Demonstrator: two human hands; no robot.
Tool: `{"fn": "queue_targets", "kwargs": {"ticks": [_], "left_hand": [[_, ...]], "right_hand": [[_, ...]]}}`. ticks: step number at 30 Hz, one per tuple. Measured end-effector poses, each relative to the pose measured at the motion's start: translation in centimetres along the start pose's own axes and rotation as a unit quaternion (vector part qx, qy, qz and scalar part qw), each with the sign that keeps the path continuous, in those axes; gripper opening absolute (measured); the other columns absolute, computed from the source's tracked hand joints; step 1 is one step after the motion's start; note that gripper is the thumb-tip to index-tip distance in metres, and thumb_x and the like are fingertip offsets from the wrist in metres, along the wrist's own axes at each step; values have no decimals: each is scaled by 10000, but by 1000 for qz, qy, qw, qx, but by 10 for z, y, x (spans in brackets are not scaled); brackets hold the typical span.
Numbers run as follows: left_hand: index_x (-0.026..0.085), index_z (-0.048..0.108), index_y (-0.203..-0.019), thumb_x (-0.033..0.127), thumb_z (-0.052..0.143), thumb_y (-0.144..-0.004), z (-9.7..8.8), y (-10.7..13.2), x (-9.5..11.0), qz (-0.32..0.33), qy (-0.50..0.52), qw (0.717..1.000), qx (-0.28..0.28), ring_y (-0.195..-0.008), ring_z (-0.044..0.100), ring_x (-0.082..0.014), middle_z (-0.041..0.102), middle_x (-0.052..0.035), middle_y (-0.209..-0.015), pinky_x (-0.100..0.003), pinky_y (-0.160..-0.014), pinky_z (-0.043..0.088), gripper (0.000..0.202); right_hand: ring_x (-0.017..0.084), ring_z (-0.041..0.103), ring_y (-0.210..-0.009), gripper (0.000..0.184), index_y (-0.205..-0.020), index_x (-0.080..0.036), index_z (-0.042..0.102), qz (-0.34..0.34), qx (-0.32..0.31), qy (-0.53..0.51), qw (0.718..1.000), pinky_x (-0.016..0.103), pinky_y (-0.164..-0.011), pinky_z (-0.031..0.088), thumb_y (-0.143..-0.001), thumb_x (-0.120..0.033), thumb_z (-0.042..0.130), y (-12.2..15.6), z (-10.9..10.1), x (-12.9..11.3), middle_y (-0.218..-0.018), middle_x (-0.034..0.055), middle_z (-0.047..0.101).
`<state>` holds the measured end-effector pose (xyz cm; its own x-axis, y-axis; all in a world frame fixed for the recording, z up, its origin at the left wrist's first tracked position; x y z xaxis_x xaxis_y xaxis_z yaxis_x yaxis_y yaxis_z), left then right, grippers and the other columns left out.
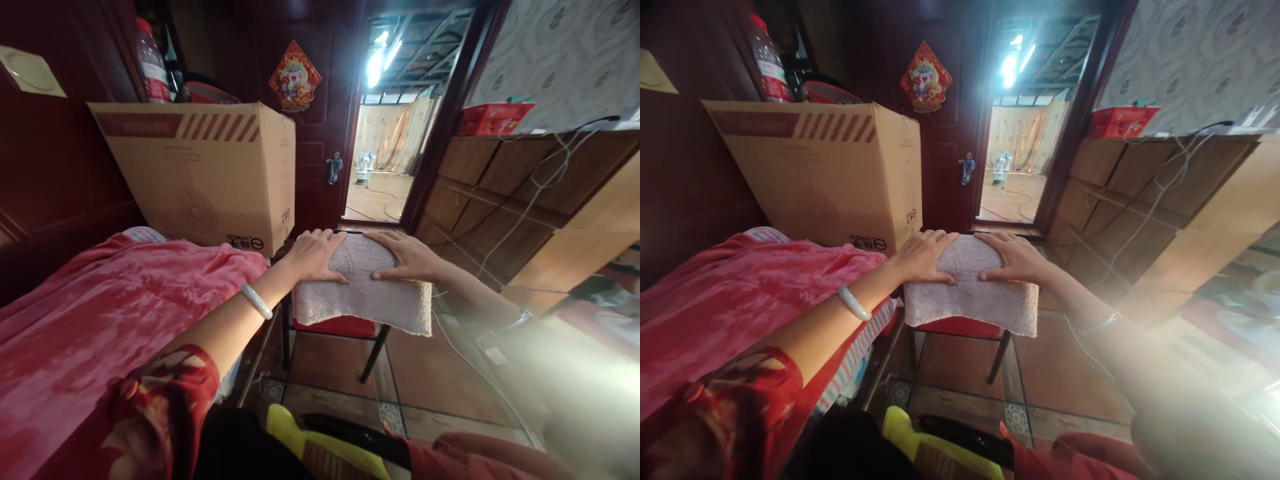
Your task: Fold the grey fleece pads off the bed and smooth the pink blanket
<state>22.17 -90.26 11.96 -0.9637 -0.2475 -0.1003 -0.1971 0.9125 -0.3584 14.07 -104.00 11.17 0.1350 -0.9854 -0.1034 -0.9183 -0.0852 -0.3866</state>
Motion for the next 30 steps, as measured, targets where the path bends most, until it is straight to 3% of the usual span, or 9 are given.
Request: {"fn": "queue_targets", "kwargs": {"ticks": [4, 8, 11, 16, 22, 30], "left_hand": [[204, 439, -1487, 797, 713, -652, 2, 0, -1, 6, 3, 1000, 19, -1125, 573, -358, 607, -174, -1301, -462, -982, 420, 1060], [202, 433, -1494, 789, 723, -645, 2, -2, -1, 5, 5, 1000, 5, -1152, 575, -367, 596, -180, -1345, -465, -996, 423, 1072], [210, 386, -1531, 761, 749, -636, 1, 1, -3, 13, 13, 1000, -12, -1249, 539, -384, 521, -195, -1468, -485, -1065, 393, 1111], [234, 331, -1569, 747, 777, -613, -7, 26, -25, 9, 24, 999, 19, -1439, 367, -422, 347, -208, -1617, -562, -1196, 228, 1173], [247, 278, -1581, 682, 820, -596, 2, 40, -43, 8, 61, 998, 9, -1435, 378, -387, 384, -183, -1581, -505, -1194, 292, 1206], [247, 299, -1555, 440, 867, -646, 8, 39, -44, 5, 95, 995, 28, -1354, 482, -354, 505, -167, -1458, -488, -1151, 380, 1089]], "right_hand": [[431, 511, -1314, 966, -1563, -344, 408, 11, -3, -11, 1000, 610, -1072, 423, -738, -741, 715, -2, 2, 1, -1512, 108, 511], [422, 492, -1340, 991, -1582, -316, 378, 5, -10, -3, 1000, 602, -1093, 411, -752, -757, 692, -3, 2, 0, -1525, 127, 493], [428, 417, -1409, 1065, -1616, -286, 305, -9, -19, 22, 1000, 612, -1139, 356, -749, -777, 683, 5, 2, -2, -1594, 150, 397], [462, 311, -1468, 1213, -1654, -301, 116, -14, -6, 80, 997, 674, -1146, 299, -714, -818, 682, 39, -5, 8, -1673, 160, 216], [440, 360, -1444, 1254, -1659, -270, 46, -19, 0, 48, 999, 622, -1143, 361, -720, -752, 725, 56, -4, 18, -1624, 177, 321], [398, 453, -1374, 1048, -1634, -310, 179, 22, 33, 17, 999, 601, -1138, 392, -788, -596, 728, 54, 3, 20, -1514, 165, 435]]}}
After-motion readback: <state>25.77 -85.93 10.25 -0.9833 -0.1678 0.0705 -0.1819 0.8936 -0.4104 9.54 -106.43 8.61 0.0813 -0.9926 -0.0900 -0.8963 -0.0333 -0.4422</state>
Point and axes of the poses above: each hand's wrist, its own y-axis away from the middle knuckle, its own z-axis out of the palm, x = y × z, the point moved 10 cm from there along -y, towards the middle knuckle
